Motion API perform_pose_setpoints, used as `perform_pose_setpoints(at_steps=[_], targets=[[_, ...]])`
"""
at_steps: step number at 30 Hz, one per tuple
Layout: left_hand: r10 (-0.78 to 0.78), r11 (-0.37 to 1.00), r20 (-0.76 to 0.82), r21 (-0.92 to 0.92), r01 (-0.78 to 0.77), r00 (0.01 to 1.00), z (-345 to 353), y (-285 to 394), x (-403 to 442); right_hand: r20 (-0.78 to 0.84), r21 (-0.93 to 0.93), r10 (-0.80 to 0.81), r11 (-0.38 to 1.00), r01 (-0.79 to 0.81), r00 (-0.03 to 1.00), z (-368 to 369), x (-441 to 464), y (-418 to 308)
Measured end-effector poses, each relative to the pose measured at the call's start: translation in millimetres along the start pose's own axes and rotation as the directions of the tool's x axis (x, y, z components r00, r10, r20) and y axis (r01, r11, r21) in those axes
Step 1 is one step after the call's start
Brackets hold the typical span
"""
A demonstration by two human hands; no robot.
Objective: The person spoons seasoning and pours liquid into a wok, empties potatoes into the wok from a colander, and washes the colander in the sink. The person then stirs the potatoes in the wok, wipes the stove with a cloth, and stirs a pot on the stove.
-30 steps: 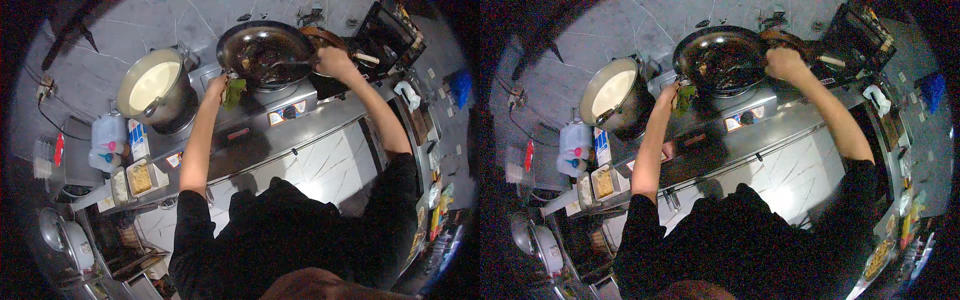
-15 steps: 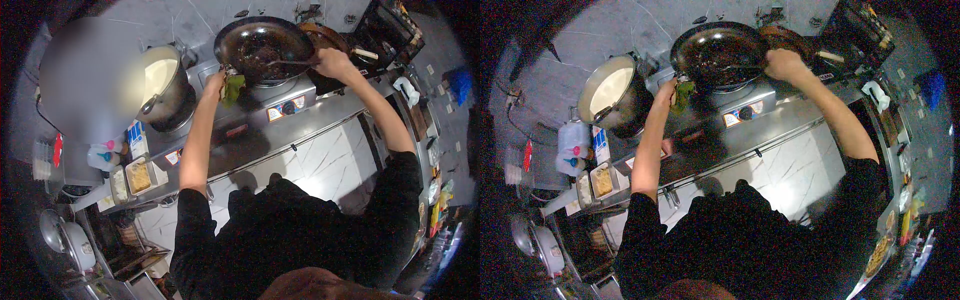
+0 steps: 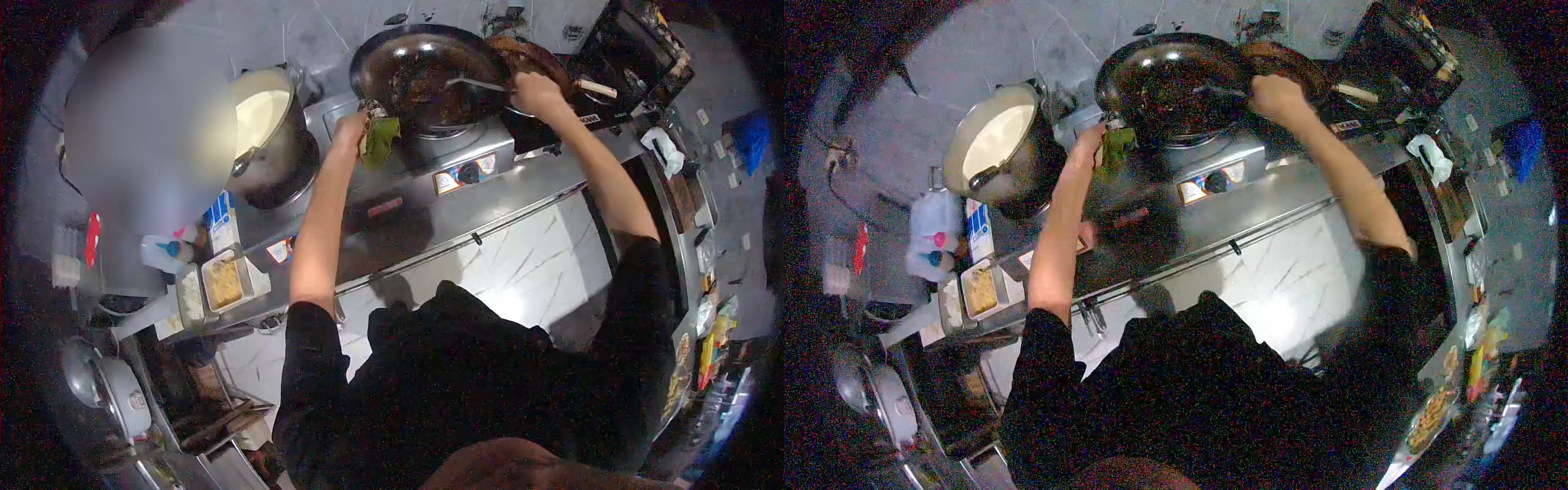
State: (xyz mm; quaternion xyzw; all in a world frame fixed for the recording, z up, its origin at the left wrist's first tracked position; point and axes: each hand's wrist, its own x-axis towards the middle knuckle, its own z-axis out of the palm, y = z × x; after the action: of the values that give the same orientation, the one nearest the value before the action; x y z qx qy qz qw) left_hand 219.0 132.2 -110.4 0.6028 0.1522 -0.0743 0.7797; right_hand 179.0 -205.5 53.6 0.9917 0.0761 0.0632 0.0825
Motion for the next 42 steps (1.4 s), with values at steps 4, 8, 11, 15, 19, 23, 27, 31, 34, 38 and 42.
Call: perform_pose_setpoints(at_steps=[4, 8, 11, 15, 19, 23, 27, 31, 34, 38, 42], targets=[[-0.072, 0.997, 0.031, -0.02, 0.072, 0.997, 2, 5, -10, 0.045, 0.124, -0.064, 0.991, 0.058, 0.997, 0, -8, -40], [0.003, 0.998, -0.064, 0.057, 0.001, 0.998, 4, 4, -4, 0.032, 0.0, -0.008, 1.0, 0.008, 0.999, -14, -8, 12], [-0.013, 0.998, -0.059, 0.058, 0.016, 0.998, 9, 11, -24, 0.038, 0.022, -0.018, 1.0, 0.017, 0.999, 1, 11, -8], [0.066, 0.987, -0.097, 0.154, -0.05, 0.993, 20, 29, -52, 0.087, 0.094, -0.046, 0.995, 0.038, 0.995, -5, -7, -29], [0.023, 0.998, -0.051, 0.067, -0.019, 0.998, 12, 20, -36, 0.085, 0.018, -0.042, 0.999, 0.041, 0.995, -13, -4, 7], [0.012, 1.0, -0.018, 0.026, -0.012, 1.0, 10, 11, -26, -0.009, 0.065, -0.068, 0.996, 0.069, 0.998, 12, 16, -21], [0.01, 0.997, -0.029, 0.076, -0.008, 1.0, 11, 7, -27, 0.032, 0.005, -0.104, 0.995, 0.104, 0.994, -30, -3, -21], [0.052, 0.973, -0.073, 0.229, -0.034, 0.996, 14, 21, -38, 0.034, -0.113, -0.103, 0.988, 0.106, 0.994, -87, -49, 2], [0.047, 0.989, -0.045, 0.141, -0.04, 0.998, 4, 9, -14, 0.02, -0.135, -0.073, 0.988, 0.075, 0.997, -57, -49, 9], [0.0, 0.996, -0.011, 0.089, 0.001, 1.0, 8, 12, -26, 0.043, -0.063, -0.022, 0.998, 0.025, 0.999, -21, -17, -3], [0.058, 0.965, -0.128, 0.263, -0.023, 0.99, 26, 38, -64, 0.04, -0.002, -0.061, 0.998, 0.061, 0.997, -53, -47, 2]])
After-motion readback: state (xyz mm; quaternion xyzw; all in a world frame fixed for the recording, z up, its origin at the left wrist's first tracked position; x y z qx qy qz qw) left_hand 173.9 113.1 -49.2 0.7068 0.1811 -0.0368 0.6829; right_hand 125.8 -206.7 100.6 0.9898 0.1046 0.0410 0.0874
